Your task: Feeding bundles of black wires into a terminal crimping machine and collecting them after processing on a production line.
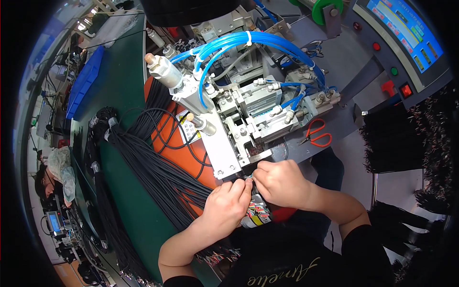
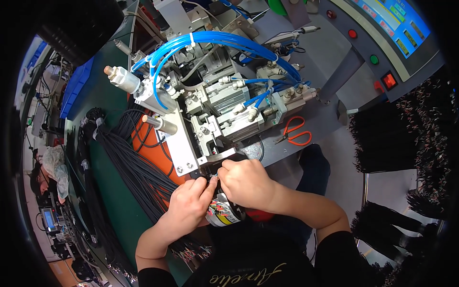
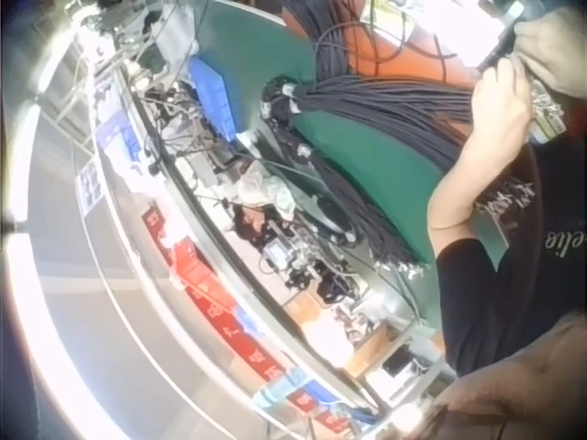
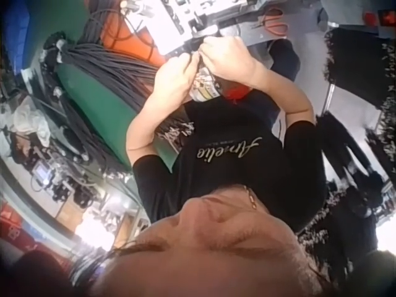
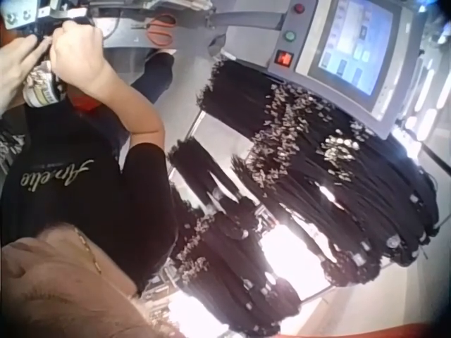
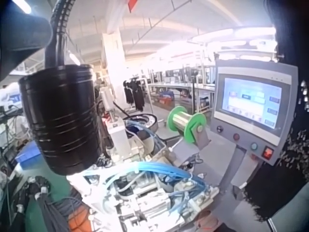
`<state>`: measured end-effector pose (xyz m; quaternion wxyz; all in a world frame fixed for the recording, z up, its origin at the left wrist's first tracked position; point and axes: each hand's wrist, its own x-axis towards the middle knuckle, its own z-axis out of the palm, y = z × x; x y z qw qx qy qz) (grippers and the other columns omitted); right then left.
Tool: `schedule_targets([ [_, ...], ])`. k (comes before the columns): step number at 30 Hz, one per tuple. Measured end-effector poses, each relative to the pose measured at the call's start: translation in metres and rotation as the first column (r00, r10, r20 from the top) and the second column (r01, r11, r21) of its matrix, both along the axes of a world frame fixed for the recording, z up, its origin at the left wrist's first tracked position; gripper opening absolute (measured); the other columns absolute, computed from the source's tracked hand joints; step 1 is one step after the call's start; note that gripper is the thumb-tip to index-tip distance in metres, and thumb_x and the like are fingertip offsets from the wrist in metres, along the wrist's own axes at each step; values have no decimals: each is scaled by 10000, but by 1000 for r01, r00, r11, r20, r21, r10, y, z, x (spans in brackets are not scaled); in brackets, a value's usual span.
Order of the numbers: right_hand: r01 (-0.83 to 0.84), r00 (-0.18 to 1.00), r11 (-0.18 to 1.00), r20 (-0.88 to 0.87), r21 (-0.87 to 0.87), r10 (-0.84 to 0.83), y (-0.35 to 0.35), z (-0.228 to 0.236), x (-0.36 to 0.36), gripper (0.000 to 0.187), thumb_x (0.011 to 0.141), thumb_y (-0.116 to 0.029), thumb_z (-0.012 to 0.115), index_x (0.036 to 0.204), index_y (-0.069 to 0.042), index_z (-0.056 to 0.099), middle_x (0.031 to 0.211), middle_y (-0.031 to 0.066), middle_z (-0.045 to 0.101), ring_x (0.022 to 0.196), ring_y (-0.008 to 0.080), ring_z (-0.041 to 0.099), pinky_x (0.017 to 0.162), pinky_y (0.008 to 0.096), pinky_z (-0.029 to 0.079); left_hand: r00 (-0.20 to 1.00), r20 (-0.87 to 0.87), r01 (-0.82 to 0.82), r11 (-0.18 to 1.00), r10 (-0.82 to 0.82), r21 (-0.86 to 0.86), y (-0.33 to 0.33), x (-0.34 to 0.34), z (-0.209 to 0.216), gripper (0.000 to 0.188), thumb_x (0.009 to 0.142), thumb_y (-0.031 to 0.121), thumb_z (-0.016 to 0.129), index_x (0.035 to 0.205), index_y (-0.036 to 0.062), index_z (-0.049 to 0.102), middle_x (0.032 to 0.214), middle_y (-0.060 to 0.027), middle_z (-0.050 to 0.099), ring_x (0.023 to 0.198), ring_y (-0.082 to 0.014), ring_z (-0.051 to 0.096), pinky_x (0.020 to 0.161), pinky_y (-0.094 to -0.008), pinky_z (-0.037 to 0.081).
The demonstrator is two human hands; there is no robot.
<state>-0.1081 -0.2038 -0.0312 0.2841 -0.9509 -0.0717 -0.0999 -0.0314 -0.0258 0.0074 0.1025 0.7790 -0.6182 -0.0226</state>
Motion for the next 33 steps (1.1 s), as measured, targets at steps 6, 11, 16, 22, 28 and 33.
schedule_targets([
  [6,45,987,973,140,228,-79,-2,-16,4,80,804,-96,676,835,-25,654,761,88,618,587,268,627,492,368,480,998,-41,-46,999,46,1,-1,4,2,456,698,68,627,1142,-36,620,870,-87,528,770,-230,569,646,-343,489],
  [11,57,997,850,-72,523,-22,-8,-24,8,75,811,-77,670,851,-14,658,721,92,622,585,234,632,506,341,479,957,-257,-176,974,135,-145,11,9,-6,471,628,15,672,1098,22,646,873,-91,566,771,-254,579,654,-346,475],
  [16,119,992,842,-92,527,-83,-6,-22,4,75,800,-104,677,792,-43,634,734,117,656,638,315,646,576,400,515,960,-200,-245,938,198,-246,39,15,-16,468,587,-16,694,1049,44,654,871,-91,592,768,-266,588,657,-346,455],
  [22,-16,998,815,54,579,-19,6,2,-7,158,804,-25,678,960,-3,667,847,99,665,588,182,619,534,302,475,900,-232,-396,914,369,-84,44,7,-22,352,626,10,729,964,30,632,848,-99,617,739,-277,608,659,-370,449],
  [28,-276,944,719,321,638,77,24,-6,2,240,815,19,678,1054,1,671,930,69,657,592,114,585,530,258,457,879,-431,-330,914,206,-236,42,6,-10,310,663,35,754,938,16,611,815,-115,630,683,-280,617,613,-365,459],
  [33,-20,995,497,-29,867,90,19,-6,-7,203,853,28,657,1054,5,673,921,50,654,641,59,583,552,215,452,933,-339,-233,921,120,-314,44,1,-15,345,671,42,769,974,6,608,812,-122,634,663,-277,616,585,-351,463],
])
